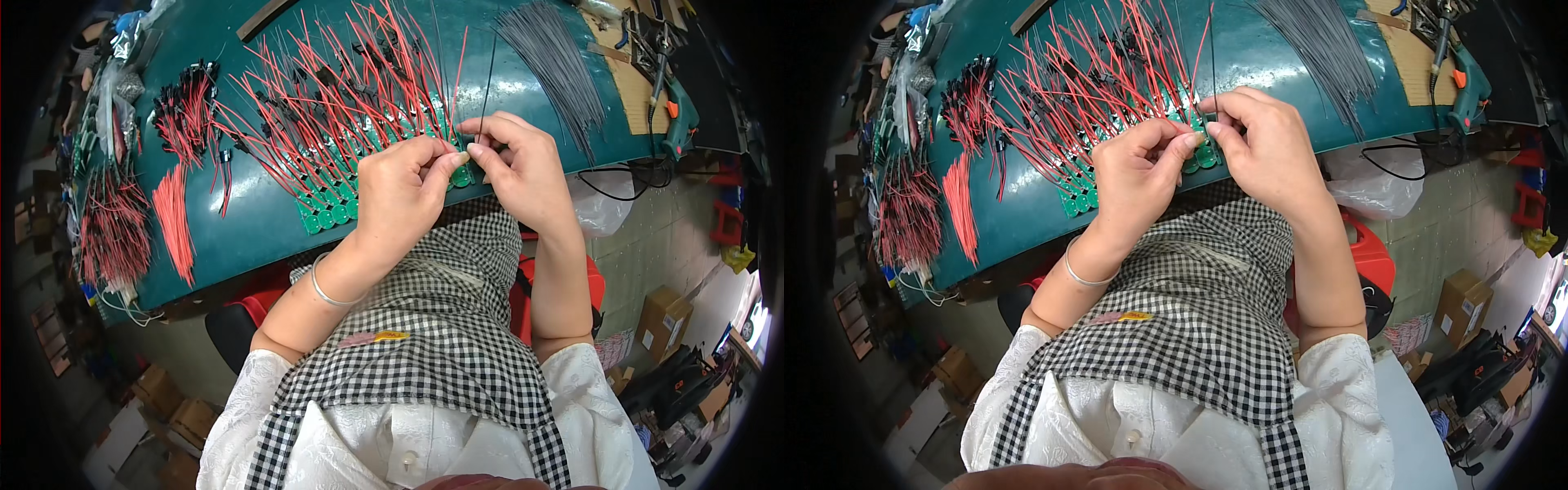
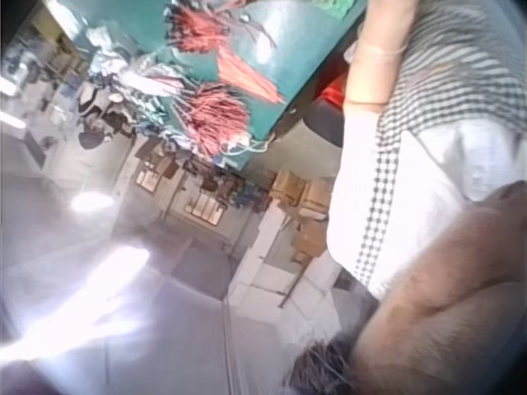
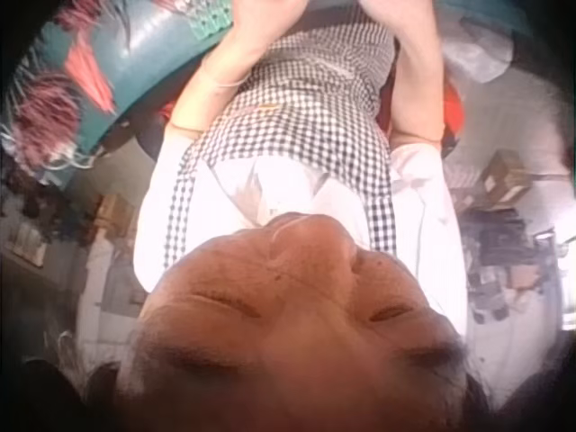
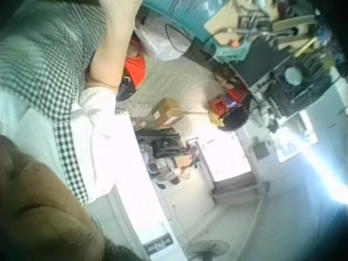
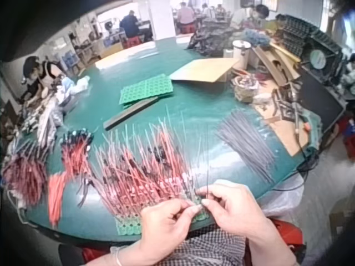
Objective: Attaching color-coded wires to small circuit board modules on a factory assembly line.
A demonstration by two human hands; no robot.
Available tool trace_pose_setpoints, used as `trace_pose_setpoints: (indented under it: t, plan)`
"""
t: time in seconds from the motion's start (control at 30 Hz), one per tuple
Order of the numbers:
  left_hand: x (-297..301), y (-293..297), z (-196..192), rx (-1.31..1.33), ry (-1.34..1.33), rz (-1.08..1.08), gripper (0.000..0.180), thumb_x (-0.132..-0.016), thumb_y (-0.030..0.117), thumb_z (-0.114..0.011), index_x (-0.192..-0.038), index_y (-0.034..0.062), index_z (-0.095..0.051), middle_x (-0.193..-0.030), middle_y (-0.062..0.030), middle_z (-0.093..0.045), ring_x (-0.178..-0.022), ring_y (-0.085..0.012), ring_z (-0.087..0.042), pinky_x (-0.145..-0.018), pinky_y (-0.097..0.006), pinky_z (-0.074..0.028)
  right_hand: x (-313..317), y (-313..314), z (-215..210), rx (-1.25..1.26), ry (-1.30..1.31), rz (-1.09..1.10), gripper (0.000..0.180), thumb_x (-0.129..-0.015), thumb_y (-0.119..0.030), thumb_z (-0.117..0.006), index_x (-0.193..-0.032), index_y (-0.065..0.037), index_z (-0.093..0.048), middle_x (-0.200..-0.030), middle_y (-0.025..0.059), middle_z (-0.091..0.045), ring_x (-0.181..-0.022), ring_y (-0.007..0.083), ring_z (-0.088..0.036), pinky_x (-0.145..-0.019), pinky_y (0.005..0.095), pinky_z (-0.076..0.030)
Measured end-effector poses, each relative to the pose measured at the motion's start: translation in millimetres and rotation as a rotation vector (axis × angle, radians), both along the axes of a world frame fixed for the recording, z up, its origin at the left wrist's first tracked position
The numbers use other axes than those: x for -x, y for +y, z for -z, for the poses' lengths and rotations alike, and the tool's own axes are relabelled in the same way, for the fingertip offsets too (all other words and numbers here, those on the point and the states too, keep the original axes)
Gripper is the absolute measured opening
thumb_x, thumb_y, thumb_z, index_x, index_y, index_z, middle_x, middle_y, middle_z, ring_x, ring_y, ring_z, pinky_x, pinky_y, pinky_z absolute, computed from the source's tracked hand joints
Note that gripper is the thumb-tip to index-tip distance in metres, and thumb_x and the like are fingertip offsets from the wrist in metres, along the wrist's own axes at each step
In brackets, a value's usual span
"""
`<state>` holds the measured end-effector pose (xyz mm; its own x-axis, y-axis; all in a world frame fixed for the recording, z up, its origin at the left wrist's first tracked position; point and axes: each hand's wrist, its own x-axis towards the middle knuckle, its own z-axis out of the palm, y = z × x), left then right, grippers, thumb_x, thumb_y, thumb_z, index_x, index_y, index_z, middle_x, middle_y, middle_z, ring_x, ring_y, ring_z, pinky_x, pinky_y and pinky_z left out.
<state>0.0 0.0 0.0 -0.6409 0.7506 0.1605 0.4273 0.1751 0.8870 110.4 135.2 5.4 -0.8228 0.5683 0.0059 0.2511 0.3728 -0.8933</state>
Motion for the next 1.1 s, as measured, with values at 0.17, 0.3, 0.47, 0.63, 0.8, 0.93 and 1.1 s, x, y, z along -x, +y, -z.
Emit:
trace_pose_setpoints:
  t: [0.17,0.3,0.47,0.63,0.8,0.93,1.1]
  plan:
    - [-3,1,1,0.006,0.051,0.001,0.009,-0.088,0.007,-0.076,-0.087,-0.0016,-0.073,-0.064,-0.0053,-0.069,-0.053,-0.0048,-0.059,-0.048,-0.023,-0.046,-4,-2,2,0.068,0.019,0.027,0.023,-0.086,0.000,-0.064,-0.108,0.003,-0.070,-0.082,0.0108,-0.062,-0.067,0.0190,-0.059,-0.062,0.0314,-0.048]
    - [-4,3,1,0.004,0.088,-0.003,0.009,-0.087,0.007,-0.076,-0.087,-0.0017,-0.074,-0.065,-0.0066,-0.069,-0.055,-0.0066,-0.061,-0.050,-0.024,-0.048,-6,-1,5,0.098,0.040,0.030,0.022,-0.087,-0.001,-0.064,-0.108,0.003,-0.070,-0.081,0.0097,-0.062,-0.067,0.0175,-0.058,-0.062,0.0300,-0.048]
    - [-4,3,5,0.001,0.143,-0.008,0.009,-0.087,0.007,-0.077,-0.087,-0.0014,-0.074,-0.067,-0.0076,-0.070,-0.057,-0.0078,-0.063,-0.053,-0.024,-0.050,-5,-1,7,0.085,0.030,0.030,0.022,-0.087,-0.002,-0.065,-0.108,0.002,-0.070,-0.082,0.0094,-0.062,-0.066,0.0170,-0.058,-0.061,0.0296,-0.048]
    - [-3,4,4,0.036,0.176,-0.010,0.011,-0.087,0.008,-0.078,-0.085,-0.0016,-0.073,-0.068,-0.0080,-0.070,-0.059,-0.0082,-0.065,-0.054,-0.025,-0.051,-6,-2,9,0.109,0.045,0.048,0.023,-0.086,-0.001,-0.066,-0.109,0.002,-0.070,-0.080,0.0072,-0.061,-0.065,0.0141,-0.056,-0.060,0.0278,-0.047]
    - [-2,4,5,0.037,0.150,-0.010,0.012,-0.086,0.008,-0.078,-0.087,-0.0016,-0.070,-0.069,-0.0092,-0.071,-0.060,-0.0094,-0.067,-0.055,-0.025,-0.052,-10,2,7,0.203,0.094,0.140,0.028,-0.084,0.000,-0.071,-0.112,0.001,-0.071,-0.079,0.0019,-0.062,-0.068,0.0085,-0.055,-0.062,0.0240,-0.047]
    - [-2,-1,2,0.019,0.049,-0.038,0.022,-0.085,0.007,-0.078,-0.099,-0.0002,-0.064,-0.068,-0.0092,-0.070,-0.060,-0.0127,-0.069,-0.055,-0.027,-0.054,-15,23,1,0.002,0.011,0.302,0.032,-0.084,-0.002,-0.073,-0.115,0.003,-0.069,-0.079,0.0023,-0.066,-0.073,0.0096,-0.060,-0.070,0.0259,-0.051]
    - [7,-17,-14,-0.142,0.006,0.004,0.037,-0.084,0.003,-0.077,-0.115,0.0002,-0.057,-0.071,-0.0109,-0.069,-0.061,-0.0169,-0.070,-0.055,-0.028,-0.054,-26,44,8,-0.260,-0.089,0.365,0.029,-0.087,-0.005,-0.073,-0.115,0.001,-0.069,-0.080,0.0058,-0.065,-0.070,0.0123,-0.060,-0.070,0.0270,-0.052]
